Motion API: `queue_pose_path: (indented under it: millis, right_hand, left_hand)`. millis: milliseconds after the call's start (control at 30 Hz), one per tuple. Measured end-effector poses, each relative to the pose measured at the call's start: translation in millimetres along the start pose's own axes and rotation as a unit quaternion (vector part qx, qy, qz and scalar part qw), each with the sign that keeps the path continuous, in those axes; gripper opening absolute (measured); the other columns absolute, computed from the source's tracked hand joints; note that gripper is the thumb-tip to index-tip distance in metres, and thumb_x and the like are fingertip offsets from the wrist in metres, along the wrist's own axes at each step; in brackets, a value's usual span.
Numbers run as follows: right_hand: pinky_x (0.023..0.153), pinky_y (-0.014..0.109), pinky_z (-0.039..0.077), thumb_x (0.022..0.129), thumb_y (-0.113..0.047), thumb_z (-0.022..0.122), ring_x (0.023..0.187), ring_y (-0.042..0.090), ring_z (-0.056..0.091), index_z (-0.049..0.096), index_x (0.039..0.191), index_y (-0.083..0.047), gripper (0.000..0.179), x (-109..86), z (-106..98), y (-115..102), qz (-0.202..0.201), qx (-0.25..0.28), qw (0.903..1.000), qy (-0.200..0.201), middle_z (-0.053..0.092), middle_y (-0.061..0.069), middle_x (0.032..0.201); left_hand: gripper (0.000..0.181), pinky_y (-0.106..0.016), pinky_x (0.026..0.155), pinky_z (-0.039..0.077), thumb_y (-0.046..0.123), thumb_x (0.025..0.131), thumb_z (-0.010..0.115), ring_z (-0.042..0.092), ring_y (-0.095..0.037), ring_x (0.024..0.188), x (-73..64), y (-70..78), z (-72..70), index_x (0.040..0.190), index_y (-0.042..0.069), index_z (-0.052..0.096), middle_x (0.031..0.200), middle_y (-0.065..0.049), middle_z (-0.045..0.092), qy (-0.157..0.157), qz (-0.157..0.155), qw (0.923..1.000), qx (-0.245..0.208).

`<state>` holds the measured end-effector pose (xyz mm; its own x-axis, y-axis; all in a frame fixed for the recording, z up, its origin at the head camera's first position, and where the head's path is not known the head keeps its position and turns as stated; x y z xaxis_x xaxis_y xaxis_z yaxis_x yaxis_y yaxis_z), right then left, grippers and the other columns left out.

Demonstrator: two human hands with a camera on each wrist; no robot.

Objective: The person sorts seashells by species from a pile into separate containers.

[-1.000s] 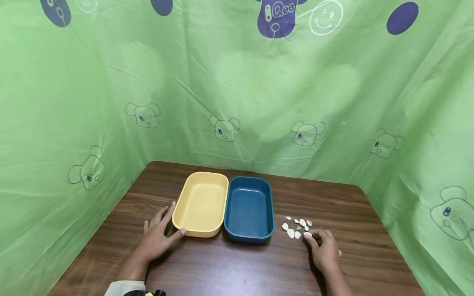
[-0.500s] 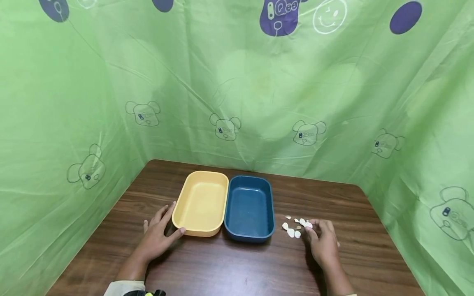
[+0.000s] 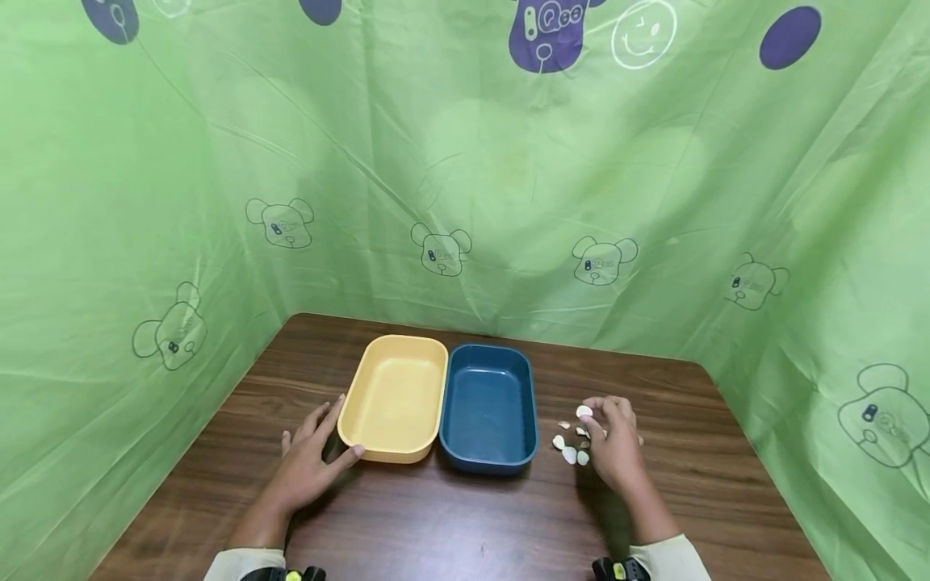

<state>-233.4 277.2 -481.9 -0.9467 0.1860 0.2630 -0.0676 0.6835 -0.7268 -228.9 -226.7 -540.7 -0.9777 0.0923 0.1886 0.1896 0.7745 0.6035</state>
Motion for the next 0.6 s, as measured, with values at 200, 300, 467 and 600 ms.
queue_pose_path:
  millis: [200,300,467,600]
  right_hand:
    - [0.103,0.050,0.036,0.106,-0.007,0.069,0.134,0.037,0.049,0.069,0.128,-0.003,0.022,8.2,10,-20,-0.006,0.025,0.9996,-0.011,0.054,0.018,0.134]
    - [0.103,0.049,0.040,0.105,-0.005,0.070,0.133,0.039,0.049,0.070,0.127,-0.002,0.023,11.9,18,-27,-0.012,0.035,0.9992,-0.015,0.055,0.020,0.134]
    - [0.103,0.055,0.038,0.103,-0.008,0.073,0.137,0.041,0.048,0.071,0.129,-0.005,0.025,18.1,33,-37,-0.015,0.033,0.9989,-0.030,0.057,0.019,0.137]
    - [0.107,0.064,0.035,0.103,-0.009,0.074,0.141,0.043,0.046,0.073,0.128,-0.007,0.025,22.4,43,-44,-0.017,0.036,0.9983,-0.042,0.057,0.019,0.138]
  left_hand:
    - [0.096,-0.097,0.114,0.007,0.058,0.101,0.071,0.033,-0.066,0.155,1.8,0.5,2.6,0.177,0.028,0.021,0.172,-0.032,0.033,-0.008,0.001,1.0000,-0.003]
    - [0.096,-0.096,0.114,0.007,0.058,0.101,0.072,0.034,-0.065,0.154,2.6,1.1,3.4,0.177,0.027,0.021,0.172,-0.031,0.034,-0.008,0.002,1.0000,-0.005]
    - [0.096,-0.097,0.114,0.007,0.057,0.100,0.072,0.036,-0.065,0.154,1.5,0.0,1.7,0.177,0.027,0.022,0.170,-0.032,0.036,-0.005,-0.001,1.0000,-0.003]
    - [0.096,-0.096,0.114,0.007,0.057,0.101,0.072,0.035,-0.065,0.154,0.0,-1.6,0.1,0.177,0.027,0.022,0.170,-0.032,0.036,-0.003,-0.001,1.0000,-0.003]
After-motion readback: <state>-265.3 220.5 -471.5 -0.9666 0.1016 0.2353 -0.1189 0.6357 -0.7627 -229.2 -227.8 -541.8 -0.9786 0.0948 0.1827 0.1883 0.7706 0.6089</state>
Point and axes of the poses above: each hand's wrist, its own x-axis towards the middle knuckle, its own z-axis out of the palm, y = z × x, the point moved 5 cm from there along x, towards the middle knuckle
